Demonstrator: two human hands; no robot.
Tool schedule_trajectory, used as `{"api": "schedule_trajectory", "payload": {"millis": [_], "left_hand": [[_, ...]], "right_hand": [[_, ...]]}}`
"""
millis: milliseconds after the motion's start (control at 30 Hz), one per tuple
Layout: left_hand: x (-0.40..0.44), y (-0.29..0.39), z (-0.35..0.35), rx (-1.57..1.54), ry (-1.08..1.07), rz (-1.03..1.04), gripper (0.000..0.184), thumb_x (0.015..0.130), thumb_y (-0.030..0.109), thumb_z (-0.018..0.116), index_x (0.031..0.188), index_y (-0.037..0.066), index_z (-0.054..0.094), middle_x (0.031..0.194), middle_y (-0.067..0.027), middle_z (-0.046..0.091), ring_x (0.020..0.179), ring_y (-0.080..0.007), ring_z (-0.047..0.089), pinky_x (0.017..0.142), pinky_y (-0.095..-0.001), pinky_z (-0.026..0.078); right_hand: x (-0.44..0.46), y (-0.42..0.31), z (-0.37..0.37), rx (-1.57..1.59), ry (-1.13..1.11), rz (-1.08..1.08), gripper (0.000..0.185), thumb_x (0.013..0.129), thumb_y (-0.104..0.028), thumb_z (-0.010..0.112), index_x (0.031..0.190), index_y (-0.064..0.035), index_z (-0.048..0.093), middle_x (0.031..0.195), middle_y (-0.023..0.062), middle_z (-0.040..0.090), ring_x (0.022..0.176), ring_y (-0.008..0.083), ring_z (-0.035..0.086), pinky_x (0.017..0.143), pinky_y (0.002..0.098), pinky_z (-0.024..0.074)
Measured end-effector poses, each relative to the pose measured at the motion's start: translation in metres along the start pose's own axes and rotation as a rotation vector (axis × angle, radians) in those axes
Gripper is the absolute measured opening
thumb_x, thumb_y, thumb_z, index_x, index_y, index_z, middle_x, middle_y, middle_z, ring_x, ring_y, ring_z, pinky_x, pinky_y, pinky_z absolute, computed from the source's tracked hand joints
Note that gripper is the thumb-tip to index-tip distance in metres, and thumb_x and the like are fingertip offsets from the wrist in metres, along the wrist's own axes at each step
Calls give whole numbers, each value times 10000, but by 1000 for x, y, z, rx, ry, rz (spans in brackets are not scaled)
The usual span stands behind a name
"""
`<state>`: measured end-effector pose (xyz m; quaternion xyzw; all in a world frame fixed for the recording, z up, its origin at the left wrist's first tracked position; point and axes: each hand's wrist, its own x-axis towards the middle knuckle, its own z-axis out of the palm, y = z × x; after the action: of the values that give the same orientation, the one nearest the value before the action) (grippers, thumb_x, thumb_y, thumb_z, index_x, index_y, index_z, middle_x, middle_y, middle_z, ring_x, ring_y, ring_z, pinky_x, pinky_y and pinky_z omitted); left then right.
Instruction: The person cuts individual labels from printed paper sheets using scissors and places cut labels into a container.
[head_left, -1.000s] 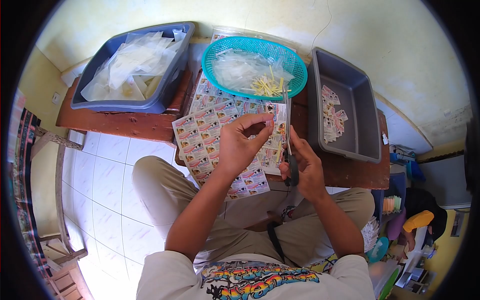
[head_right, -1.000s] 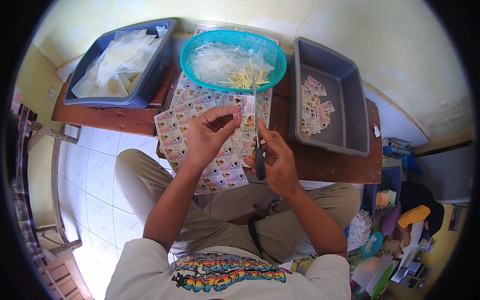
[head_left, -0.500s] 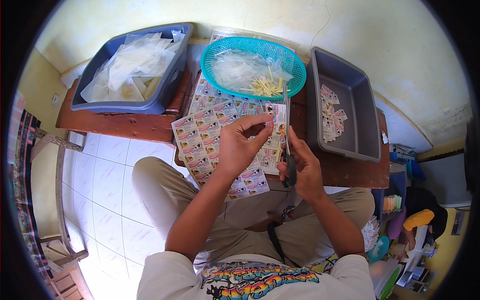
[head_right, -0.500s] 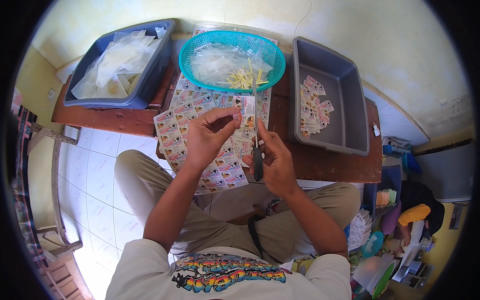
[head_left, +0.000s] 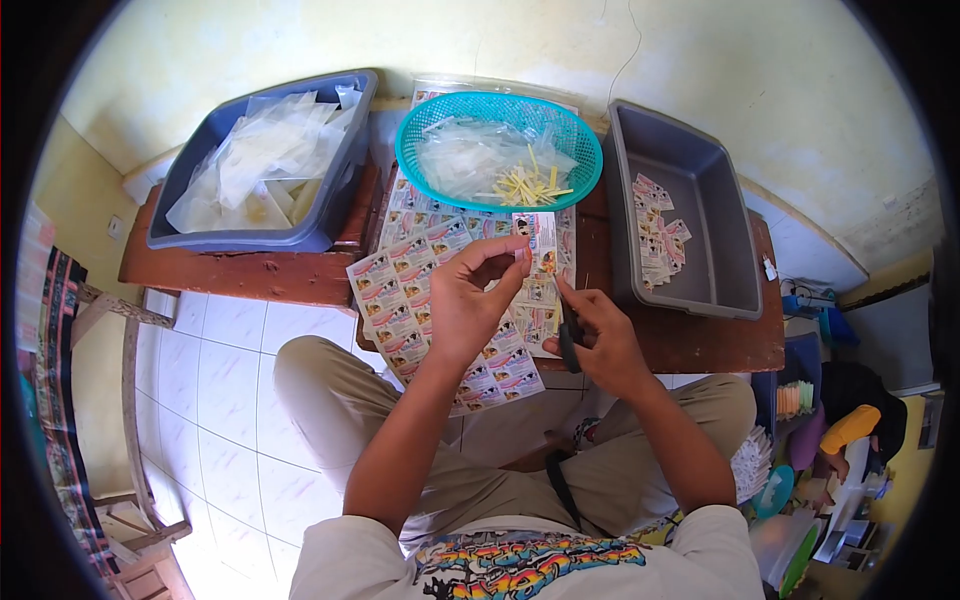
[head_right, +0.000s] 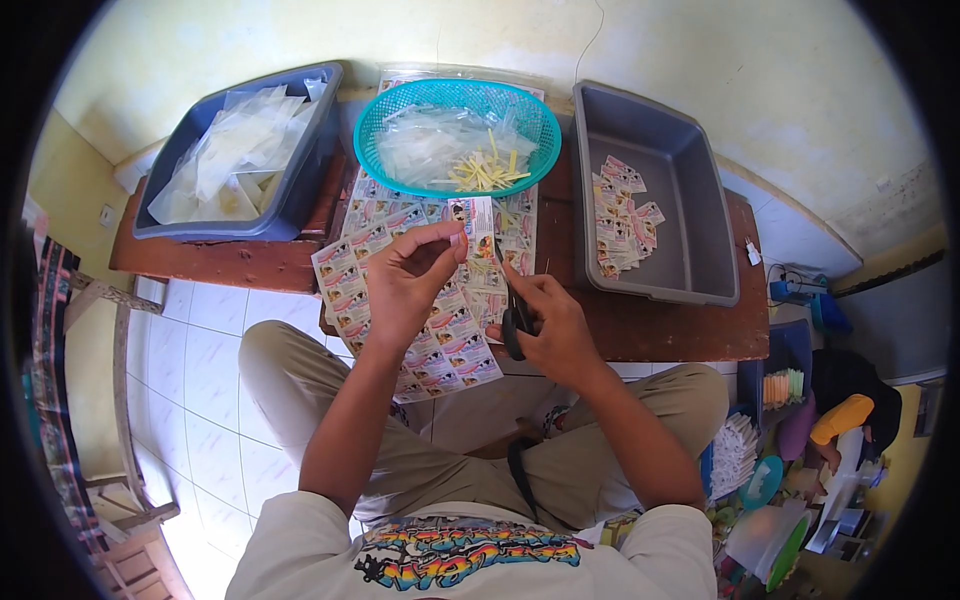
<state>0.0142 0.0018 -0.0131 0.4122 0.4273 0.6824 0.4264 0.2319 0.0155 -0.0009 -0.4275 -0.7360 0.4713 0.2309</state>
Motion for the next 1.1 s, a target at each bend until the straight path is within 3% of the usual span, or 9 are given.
{"api": "schedule_trajectory", "payload": {"millis": [33, 167, 233, 333, 667, 967, 1033, 1100], "left_hand": [[0, 0, 0, -13, -5, 10, 237, 957, -44, 750, 1194, -28, 748, 1094, -92, 773, 988, -128, 740, 905, -283, 596], [-1, 4, 0, 11, -17, 6, 239, 959, -40, 749, 1198, -33, 744, 1088, -90, 772, 986, -123, 737, 911, -281, 592], [0, 4, 1, 4, -13, 4, 237, 961, -35, 750, 1198, -37, 742, 1077, -88, 773, 982, -118, 735, 912, -278, 589], [-1, 7, 1, 5, -10, 0, 239, 962, -33, 750, 1201, -39, 741, 1069, -83, 774, 978, -114, 733, 906, -273, 586], [-1, 10, 0, 42, -8, 31, 220, 979, -8, 742, 1198, -33, 742, 1060, -81, 775, 962, -99, 723, 880, -259, 577], [9, 14, 8, 85, -66, 54, 209, 997, -22, 705, 1203, -39, 736, 1067, -79, 774, 989, -104, 714, 897, -258, 560], [16, 13, 10, 103, -77, 61, 200, 1005, -24, 690, 1199, -41, 736, 1071, -84, 773, 1003, -111, 713, 901, -261, 556], [24, 18, 14, 157, -114, 90, 185, 1007, -22, 688, 1183, -39, 741, 1062, -79, 775, 984, -106, 712, 886, -266, 560]], "right_hand": [[0, 1, 1, -210, -5, -32, 826, 856, -80, 884, 1591, -111, 510, 1222, 82, 570, 927, 125, 644, 766, 262, 575], [1, 16, 8, -370, 49, -98, 803, 817, -102, 891, 1551, -146, 568, 1205, 137, 589, 931, 224, 682, 838, 341, 589], [4, 26, 11, -453, 17, -45, 797, 786, -89, 851, 1532, -172, 582, 1273, 177, 579, 1011, 350, 700, 887, 445, 590], [7, 33, 14, -552, 12, -5, 775, 782, -45, 781, 1519, -184, 586, 1310, 166, 574, 1062, 385, 701, 911, 489, 593], [14, 23, 20, -756, -1, 43, 756, 805, -86, 764, 1528, -200, 576, 1358, 144, 542, 1220, 351, 617, 949, 491, 589], [17, 17, 16, -821, -75, 57, 723, 829, -166, 762, 1518, -84, 559, 1380, 178, 531, 1230, 370, 607, 985, 498, 568], [15, 21, 8, -695, 0, -19, 610, 879, -182, 758, 1464, -96, 606, 1238, 164, 593, 1078, 338, 680, 920, 475, 584], [11, 8, -14, -581, 43, -79, 540, 894, -159, 747, 1417, -78, 636, 1192, 169, 625, 1037, 333, 699, 899, 452, 584]]}}
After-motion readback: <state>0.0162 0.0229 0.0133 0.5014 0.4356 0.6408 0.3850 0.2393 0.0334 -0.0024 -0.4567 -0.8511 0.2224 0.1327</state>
